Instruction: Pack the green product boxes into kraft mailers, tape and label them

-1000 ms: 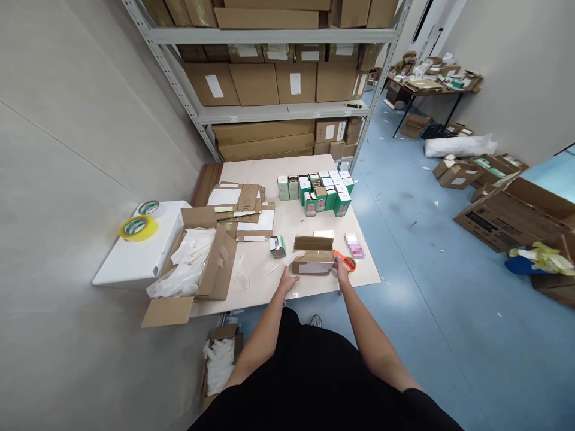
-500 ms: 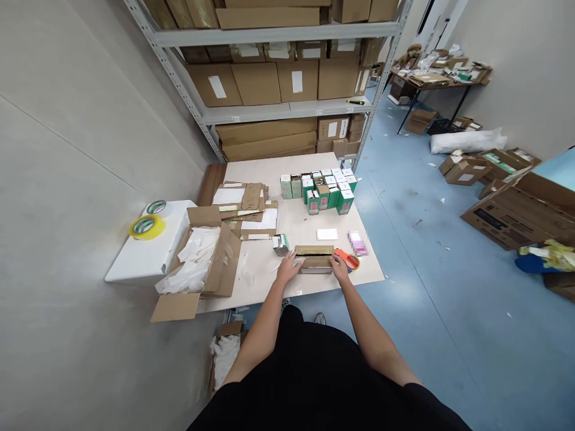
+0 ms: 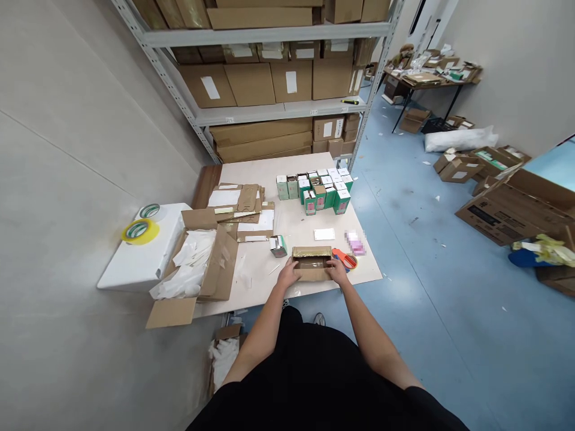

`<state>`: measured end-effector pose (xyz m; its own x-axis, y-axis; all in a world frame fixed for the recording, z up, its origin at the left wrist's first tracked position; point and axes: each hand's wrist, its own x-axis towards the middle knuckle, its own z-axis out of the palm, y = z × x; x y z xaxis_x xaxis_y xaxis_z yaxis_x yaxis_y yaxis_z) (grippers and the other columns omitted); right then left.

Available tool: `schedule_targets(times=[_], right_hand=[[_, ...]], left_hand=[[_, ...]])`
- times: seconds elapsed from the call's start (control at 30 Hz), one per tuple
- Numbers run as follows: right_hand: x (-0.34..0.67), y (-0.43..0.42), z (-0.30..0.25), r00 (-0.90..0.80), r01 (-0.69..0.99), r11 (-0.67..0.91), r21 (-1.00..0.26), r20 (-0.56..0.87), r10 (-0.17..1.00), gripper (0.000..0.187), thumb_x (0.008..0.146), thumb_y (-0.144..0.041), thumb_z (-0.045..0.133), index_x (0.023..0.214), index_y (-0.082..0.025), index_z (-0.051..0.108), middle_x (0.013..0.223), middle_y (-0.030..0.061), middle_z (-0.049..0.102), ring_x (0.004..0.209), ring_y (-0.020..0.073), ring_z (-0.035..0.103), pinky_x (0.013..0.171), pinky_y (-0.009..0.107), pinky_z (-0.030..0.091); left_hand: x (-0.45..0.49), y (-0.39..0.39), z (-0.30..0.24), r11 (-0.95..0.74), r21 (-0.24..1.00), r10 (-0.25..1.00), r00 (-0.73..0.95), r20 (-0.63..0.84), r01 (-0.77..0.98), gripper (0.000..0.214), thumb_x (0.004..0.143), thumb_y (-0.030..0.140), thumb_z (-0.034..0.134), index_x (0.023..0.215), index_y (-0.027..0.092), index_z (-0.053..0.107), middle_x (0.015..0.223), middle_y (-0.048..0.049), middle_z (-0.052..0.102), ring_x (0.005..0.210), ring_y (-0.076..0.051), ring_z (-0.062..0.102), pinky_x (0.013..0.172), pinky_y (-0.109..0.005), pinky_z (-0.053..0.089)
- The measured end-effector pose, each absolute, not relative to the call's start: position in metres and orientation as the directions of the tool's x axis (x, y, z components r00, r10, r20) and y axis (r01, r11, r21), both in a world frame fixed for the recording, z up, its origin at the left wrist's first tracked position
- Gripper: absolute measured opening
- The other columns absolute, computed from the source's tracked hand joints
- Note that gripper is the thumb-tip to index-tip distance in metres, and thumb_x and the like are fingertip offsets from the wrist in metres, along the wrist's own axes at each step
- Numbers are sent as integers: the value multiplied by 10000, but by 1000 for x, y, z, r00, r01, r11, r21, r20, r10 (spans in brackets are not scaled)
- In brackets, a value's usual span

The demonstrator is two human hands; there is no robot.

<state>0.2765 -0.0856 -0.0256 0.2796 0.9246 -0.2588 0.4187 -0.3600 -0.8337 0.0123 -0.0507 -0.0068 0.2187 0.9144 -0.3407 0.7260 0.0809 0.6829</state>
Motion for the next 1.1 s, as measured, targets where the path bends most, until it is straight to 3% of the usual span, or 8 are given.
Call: schedule_targets(times=[0.13, 0.3, 0.47, 0.57, 0.67, 0.9, 0.97, 1.1], right_hand=[[270, -91, -34, 223, 548, -325, -771, -239, 945, 695, 648, -151, 652, 1340, -212, 680, 1479, 126, 534, 1331, 292, 539, 1121, 386, 441], [266, -86, -32, 189, 676, -331, -659, -279, 942, 767, 745, -192, 652, 1502, -260, 547, 1577, 115, 436, 1428, 321, 446, 1166, 405, 383], [266, -70, -16, 152, 735, -285, -616, -260, 954, 873, 825, -211, 632, 1635, -300, 317, 1577, 139, 416, 1393, 328, 481, 1118, 407, 402], [267, -62, -5, 132, 772, -254, -583, -244, 961, 862, 841, -229, 639, 1635, -299, 310, 1584, 161, 396, 1370, 356, 484, 1079, 428, 416], [267, -55, 2, 137, 800, -240, -549, -222, 965, 756, 843, -240, 657, 1565, -297, 443, 1593, 159, 381, 1363, 376, 474, 1049, 437, 423], [257, -39, 10, 39, 823, -74, -563, -73, 997, 232, 915, -329, 618, 1081, -256, 763, 1541, 112, 472, 1353, 370, 449, 1092, 470, 400], [250, -34, 13, -32, 815, -5, -579, -52, 998, 227, 899, -329, 633, 1065, -251, 765, 1536, 110, 481, 1397, 377, 405, 1119, 489, 386], [225, -24, 26, -111, 773, 99, -626, 20, 994, 423, 868, -367, 645, 1273, -253, 688, 1563, 112, 445, 1455, 370, 349, 1158, 527, 372]], left_hand=[[25, -61, -12, 59, 625, 934, 179, -311, 778, 351, 860, 349, 761, 1182, 220, 709, 1734, -87, 199, 1414, -338, 506, 1120, -404, 445], [28, -68, -12, -4, 555, 951, 175, -255, 832, 111, 927, 226, 645, 986, 197, 734, 1723, -76, 229, 1383, -329, 528, 1143, -453, 435], [23, -79, -12, -51, 653, 975, 179, -131, 755, 131, 920, 193, 628, 935, 196, 758, 1678, -86, 312, 1403, -320, 515, 1171, -467, 428], [20, -92, -10, -89, 730, 982, 184, -51, 678, 151, 928, 214, 620, 940, 196, 770, 1669, -91, 320, 1423, -311, 501, 1174, -461, 436], [16, -106, -2, -139, 766, 979, 203, 11, 627, 144, 930, 241, 634, 940, 203, 773, 1648, -90, 363, 1420, -300, 507, 1179, -450, 438], [-7, -132, 23, -195, 772, 981, 134, 143, 604, 202, 976, 292, 597, 997, 219, 784, 1616, -92, 405, 1441, -284, 477, 1190, -431, 437], [-19, -139, 28, -138, 765, 990, 98, 98, 629, 189, 964, 309, 624, 1010, 231, 790, 1618, -76, 397, 1438, -290, 477, 1196, -443, 434], [-48, -157, 35, -36, 767, 999, 28, 24, 641, 162, 931, 310, 676, 1001, 238, 803, 1621, -63, 388, 1437, -297, 473, 1219, -454, 407]])
